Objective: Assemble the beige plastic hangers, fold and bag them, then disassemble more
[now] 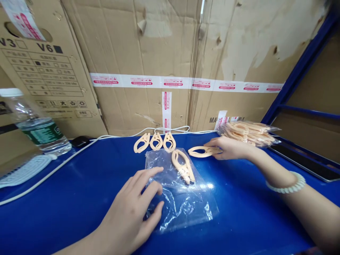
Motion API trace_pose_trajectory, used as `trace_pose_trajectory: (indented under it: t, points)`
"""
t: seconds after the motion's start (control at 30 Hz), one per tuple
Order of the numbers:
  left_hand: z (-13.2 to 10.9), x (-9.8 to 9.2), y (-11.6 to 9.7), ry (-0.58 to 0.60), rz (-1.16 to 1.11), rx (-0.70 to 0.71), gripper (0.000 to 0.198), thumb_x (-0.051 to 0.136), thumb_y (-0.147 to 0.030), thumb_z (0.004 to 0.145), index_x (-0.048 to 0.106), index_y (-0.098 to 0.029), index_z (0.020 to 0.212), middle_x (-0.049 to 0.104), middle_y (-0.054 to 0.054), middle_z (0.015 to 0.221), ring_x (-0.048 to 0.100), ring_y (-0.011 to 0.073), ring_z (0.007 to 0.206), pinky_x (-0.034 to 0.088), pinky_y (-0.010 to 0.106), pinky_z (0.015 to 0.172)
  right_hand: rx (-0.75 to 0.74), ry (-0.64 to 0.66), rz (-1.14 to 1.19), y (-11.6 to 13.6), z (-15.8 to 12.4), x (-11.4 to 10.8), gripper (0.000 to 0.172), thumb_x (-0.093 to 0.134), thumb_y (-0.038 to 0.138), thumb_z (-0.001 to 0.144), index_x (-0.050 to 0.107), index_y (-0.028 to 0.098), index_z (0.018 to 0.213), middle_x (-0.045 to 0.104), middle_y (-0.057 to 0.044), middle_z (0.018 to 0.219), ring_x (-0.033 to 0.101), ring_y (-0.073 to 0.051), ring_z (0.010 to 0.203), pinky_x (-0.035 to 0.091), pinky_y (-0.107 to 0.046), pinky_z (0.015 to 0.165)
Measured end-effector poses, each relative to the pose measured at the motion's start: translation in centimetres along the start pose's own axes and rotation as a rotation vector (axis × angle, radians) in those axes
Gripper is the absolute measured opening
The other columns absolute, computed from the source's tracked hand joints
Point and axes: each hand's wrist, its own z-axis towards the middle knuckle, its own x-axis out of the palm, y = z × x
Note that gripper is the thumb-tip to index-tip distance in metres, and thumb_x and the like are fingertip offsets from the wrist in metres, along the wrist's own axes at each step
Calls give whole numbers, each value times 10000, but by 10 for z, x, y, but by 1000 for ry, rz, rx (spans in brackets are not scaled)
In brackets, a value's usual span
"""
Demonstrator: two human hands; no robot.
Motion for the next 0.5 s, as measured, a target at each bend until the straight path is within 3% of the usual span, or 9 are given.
trace_pose_trajectory:
  t: [0.07, 0.17, 0.27, 0.43, 0.5]
  points:
    - [1, 0, 0, -28, -58, -24, 138, 419, -78, 879, 466, -207, 866, 530, 122, 1202, 558, 262, 1076, 524, 400, 804, -20, -73, 66, 1, -5, -6, 322, 589, 206, 819, 684, 159, 1123, 730, -76, 1055, 690, -216, 902, 538, -311, 800]
    - [2, 2, 2, -36, -128, -52, 189, 377, -30, 865, 442, -207, 850, 542, 75, 1040, 583, 178, 869, 507, 304, 702, -89, -299, 103, 10, -6, -13, 245, 539, 301, 915, 700, 170, 1044, 719, -90, 1087, 681, -223, 960, 530, -358, 861]
    - [3, 4, 4, -42, -189, -64, 209, 363, -15, 855, 439, -209, 848, 531, 20, 891, 515, 122, 666, 457, 252, 598, -125, -547, 97, 31, -8, -18, 176, 561, 298, 922, 695, 185, 936, 727, -80, 974, 685, -204, 864, 544, -329, 761]
    - [4, 4, 4, -150, -277, -20, 214, 406, 9, 862, 442, -201, 844, 551, 16, 849, 564, 131, 765, 465, 247, 670, -58, -865, 288, 83, -29, -21, 92, 635, 280, 888, 631, 232, 966, 686, 2, 722, 622, -123, 539, 517, -241, 505]
    - [5, 4, 2, -195, -298, 4, 215, 425, 20, 861, 455, -193, 852, 565, 18, 846, 571, 126, 774, 471, 241, 689, -121, -936, 248, 103, -42, -17, 135, 678, 260, 856, 626, 284, 978, 709, 6, 771, 648, -140, 575, 525, -249, 491]
